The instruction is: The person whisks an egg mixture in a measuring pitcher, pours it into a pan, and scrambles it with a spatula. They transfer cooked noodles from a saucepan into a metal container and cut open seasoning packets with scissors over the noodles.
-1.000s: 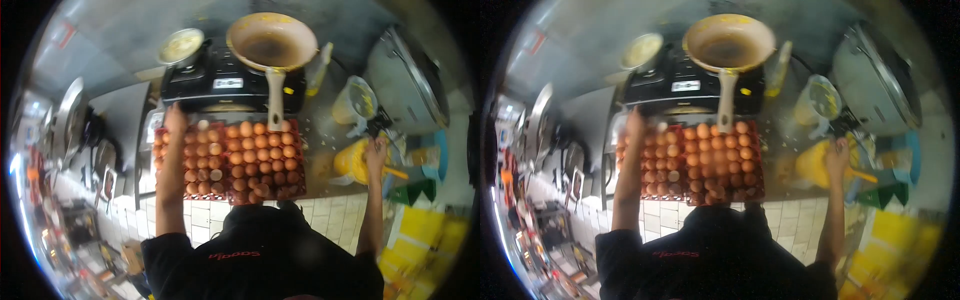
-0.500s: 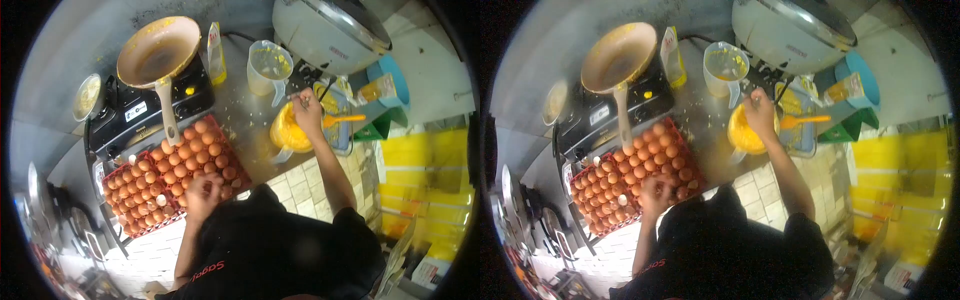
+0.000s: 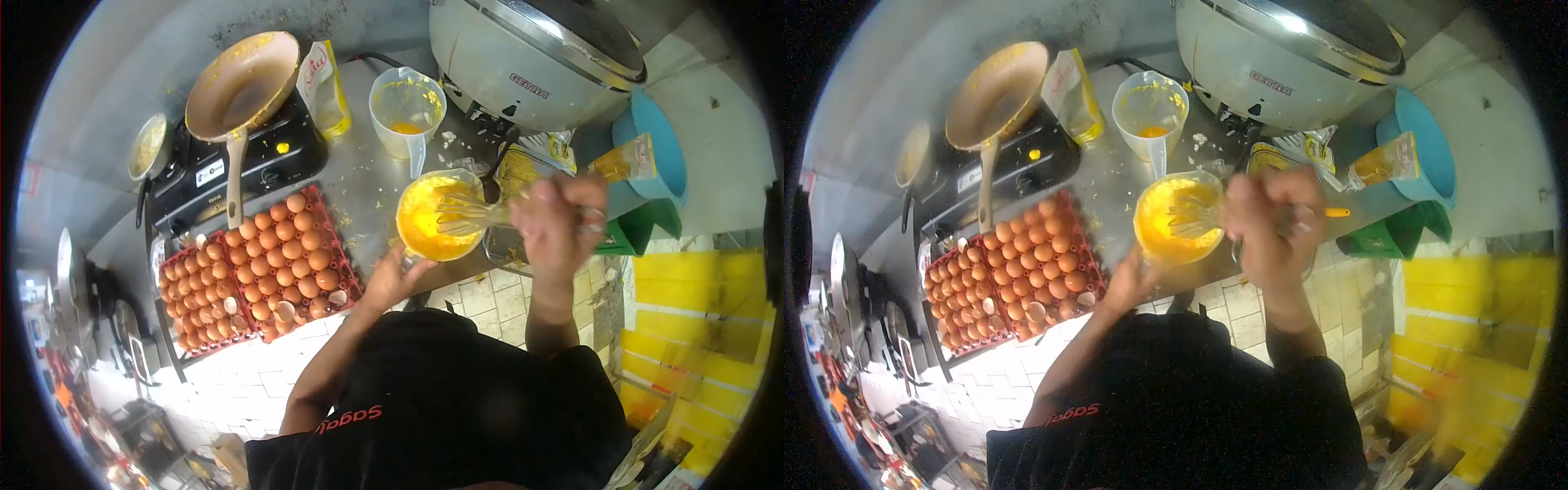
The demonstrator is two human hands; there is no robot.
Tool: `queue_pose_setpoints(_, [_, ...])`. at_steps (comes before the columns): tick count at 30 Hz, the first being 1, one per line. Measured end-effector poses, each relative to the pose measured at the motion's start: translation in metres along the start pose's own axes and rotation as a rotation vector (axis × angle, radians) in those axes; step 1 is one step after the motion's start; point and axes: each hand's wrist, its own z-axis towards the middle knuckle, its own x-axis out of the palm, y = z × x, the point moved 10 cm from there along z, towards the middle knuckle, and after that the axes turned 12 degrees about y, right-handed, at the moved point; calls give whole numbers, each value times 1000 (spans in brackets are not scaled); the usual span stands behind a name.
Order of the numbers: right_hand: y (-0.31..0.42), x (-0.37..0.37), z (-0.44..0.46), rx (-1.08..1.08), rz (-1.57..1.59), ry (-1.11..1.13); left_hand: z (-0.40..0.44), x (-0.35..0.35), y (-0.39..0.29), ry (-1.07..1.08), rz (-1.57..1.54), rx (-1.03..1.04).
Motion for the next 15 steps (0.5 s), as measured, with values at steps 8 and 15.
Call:
queue_pose_setpoints(8, [-9,-28,-16,-71,106,82,-3,-3,-3,-155,-10,5])
queue_pose_setpoints(15, [-4,-32,-15,-70,101,122,-5,3,-11,-217,-14,3])
